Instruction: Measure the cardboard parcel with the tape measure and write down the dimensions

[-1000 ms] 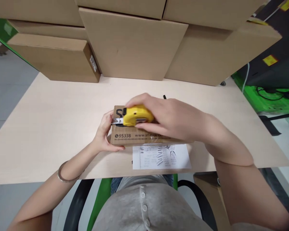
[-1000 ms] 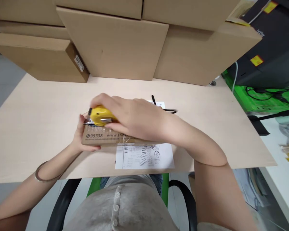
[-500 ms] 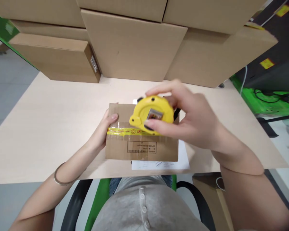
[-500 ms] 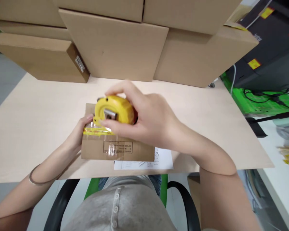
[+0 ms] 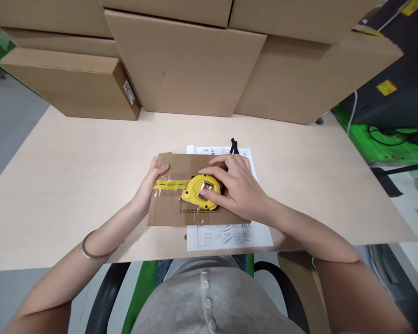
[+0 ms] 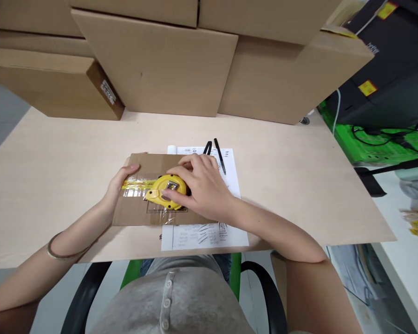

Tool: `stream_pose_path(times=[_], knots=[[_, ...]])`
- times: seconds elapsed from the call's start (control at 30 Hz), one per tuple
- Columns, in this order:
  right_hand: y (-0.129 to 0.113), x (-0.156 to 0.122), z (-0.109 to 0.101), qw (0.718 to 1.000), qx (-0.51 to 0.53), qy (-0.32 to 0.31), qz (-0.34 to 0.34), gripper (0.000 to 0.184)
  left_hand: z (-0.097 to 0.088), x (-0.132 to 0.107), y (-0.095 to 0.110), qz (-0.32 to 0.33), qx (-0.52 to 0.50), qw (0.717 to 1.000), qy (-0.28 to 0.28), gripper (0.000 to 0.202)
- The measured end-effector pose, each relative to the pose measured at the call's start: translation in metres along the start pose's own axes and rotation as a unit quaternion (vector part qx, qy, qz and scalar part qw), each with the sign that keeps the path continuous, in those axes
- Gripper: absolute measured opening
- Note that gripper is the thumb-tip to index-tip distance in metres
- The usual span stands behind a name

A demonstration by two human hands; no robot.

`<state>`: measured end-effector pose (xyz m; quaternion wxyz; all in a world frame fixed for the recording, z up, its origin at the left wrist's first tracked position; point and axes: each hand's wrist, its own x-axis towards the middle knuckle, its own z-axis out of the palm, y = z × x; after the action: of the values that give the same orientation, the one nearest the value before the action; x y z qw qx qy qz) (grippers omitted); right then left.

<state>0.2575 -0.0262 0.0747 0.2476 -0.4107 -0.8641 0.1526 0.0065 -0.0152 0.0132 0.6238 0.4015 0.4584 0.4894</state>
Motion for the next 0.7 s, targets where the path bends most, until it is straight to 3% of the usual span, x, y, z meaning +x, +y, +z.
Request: stream_pose_path(times=[0.07, 0.17, 0.23, 0.3, 0.37, 0.5, 0.7], knots=[[0.017, 0.001, -0.007, 0.998, 0.020, 0.047, 0.037, 0.045, -0.001, 0.005, -0.004, -0.017, -0.007, 0.999, 0.026, 0.047], [0.057, 0.002, -0.019, 0.976, 0.025, 0.099, 0.192, 0.042, -0.001, 0.010, -0.006, 0.000, -0.008, 1.000, 0.012, 0.046], [0.085, 0.001, -0.022, 0.953, -0.026, 0.038, 0.299, 0.041, 0.000, 0.010, -0.006, 0.000, -0.014, 1.000, 0.001, 0.043], [0.109, -0.001, -0.018, 0.933, -0.071, -0.039, 0.350, 0.041, 0.001, 0.010, -0.004, -0.006, -0.023, 1.000, 0.006, 0.042], [0.125, -0.003, -0.008, 0.929, -0.072, -0.074, 0.356, 0.042, 0.001, 0.009, -0.004, -0.006, -0.025, 0.999, 0.018, 0.042], [0.146, -0.006, 0.008, 0.937, 0.003, -0.072, 0.341, 0.041, 0.001, 0.009, -0.007, -0.005, -0.037, 0.999, 0.027, 0.040], [0.181, -0.018, 0.013, 0.926, 0.206, 0.018, 0.316, 0.051, 0.006, 0.009, -0.007, -0.014, -0.072, 0.997, 0.005, 0.053]])
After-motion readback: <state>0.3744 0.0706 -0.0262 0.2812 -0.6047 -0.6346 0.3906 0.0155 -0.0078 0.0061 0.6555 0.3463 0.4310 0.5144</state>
